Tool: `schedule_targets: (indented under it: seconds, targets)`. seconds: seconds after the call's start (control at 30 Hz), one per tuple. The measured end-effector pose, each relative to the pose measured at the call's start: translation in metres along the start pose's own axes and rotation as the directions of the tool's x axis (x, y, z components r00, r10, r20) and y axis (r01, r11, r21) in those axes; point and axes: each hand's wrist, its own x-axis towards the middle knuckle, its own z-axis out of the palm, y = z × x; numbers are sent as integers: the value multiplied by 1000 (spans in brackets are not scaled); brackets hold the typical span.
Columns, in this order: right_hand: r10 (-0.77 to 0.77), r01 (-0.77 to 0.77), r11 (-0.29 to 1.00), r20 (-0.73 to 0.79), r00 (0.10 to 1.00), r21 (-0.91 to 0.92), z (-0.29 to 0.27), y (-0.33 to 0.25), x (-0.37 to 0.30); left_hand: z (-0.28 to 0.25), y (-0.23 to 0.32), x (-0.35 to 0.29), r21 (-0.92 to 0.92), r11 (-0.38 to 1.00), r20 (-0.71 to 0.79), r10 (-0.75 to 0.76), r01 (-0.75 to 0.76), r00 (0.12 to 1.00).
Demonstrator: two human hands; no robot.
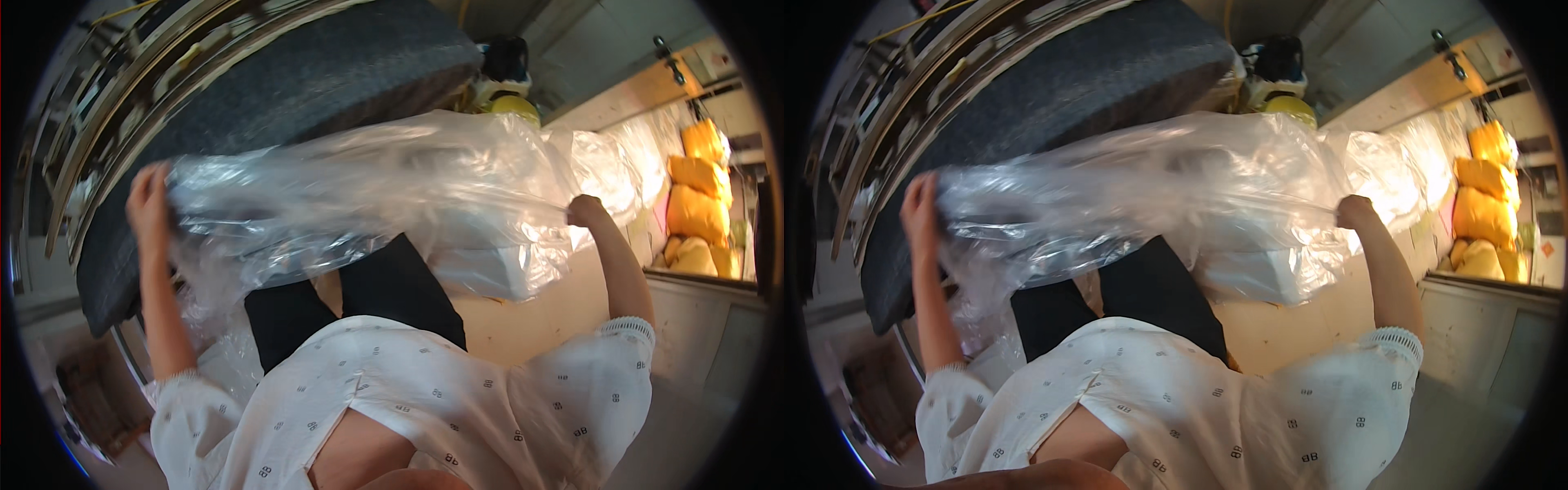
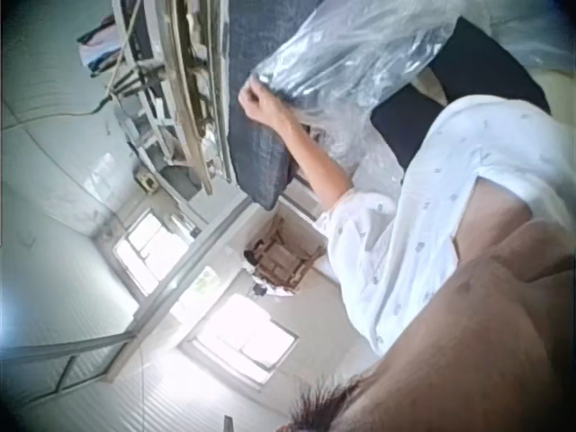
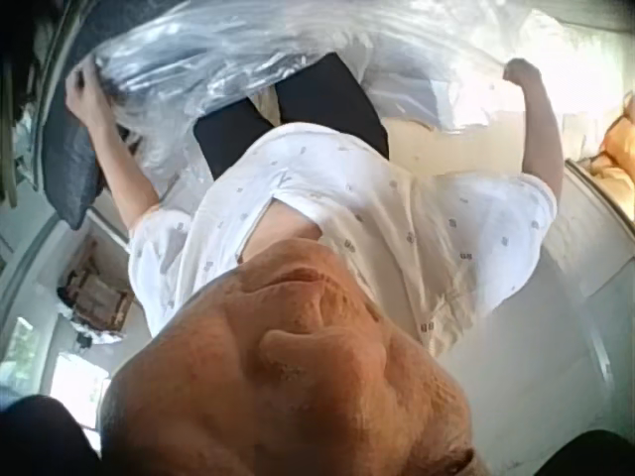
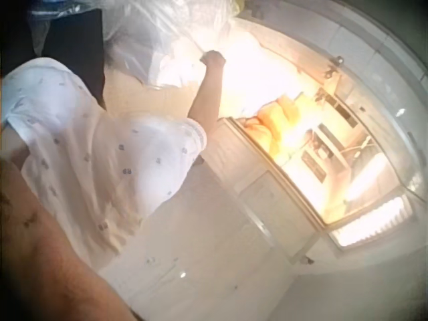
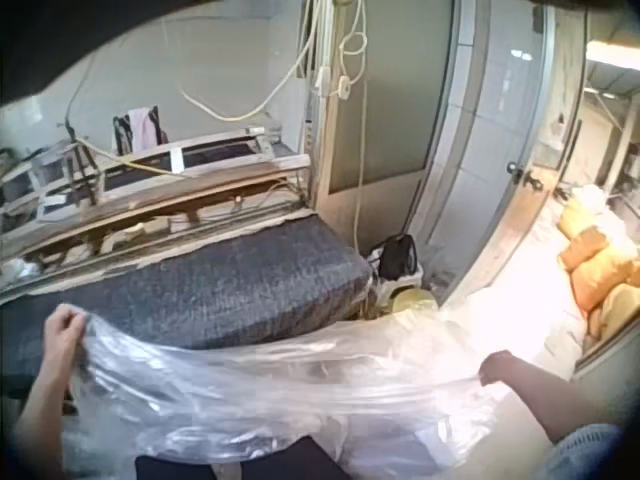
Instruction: Wrapping a large upholstered object with plastic sheeting and securing it.
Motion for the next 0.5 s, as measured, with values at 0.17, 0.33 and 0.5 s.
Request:
schedule_targets:
  seconds: [0.17, 0.33, 0.5]
  targets:
    - [272, -149, 959, -634, 724, 242, -50, 78, 27, -277, -160, -20, 88, 965, -260, -216, 246, 941]
    - [646, 774, 430, -757, 96, 465, -311, 80, 6, -380, -187, -44, 52, 909, -369, -367, 413, 854]
    - [463, 855, 511, -809, -362, -90, -380, -94, -60, -443, -216, -137, 55, 763, -507, -534, 644, 677]
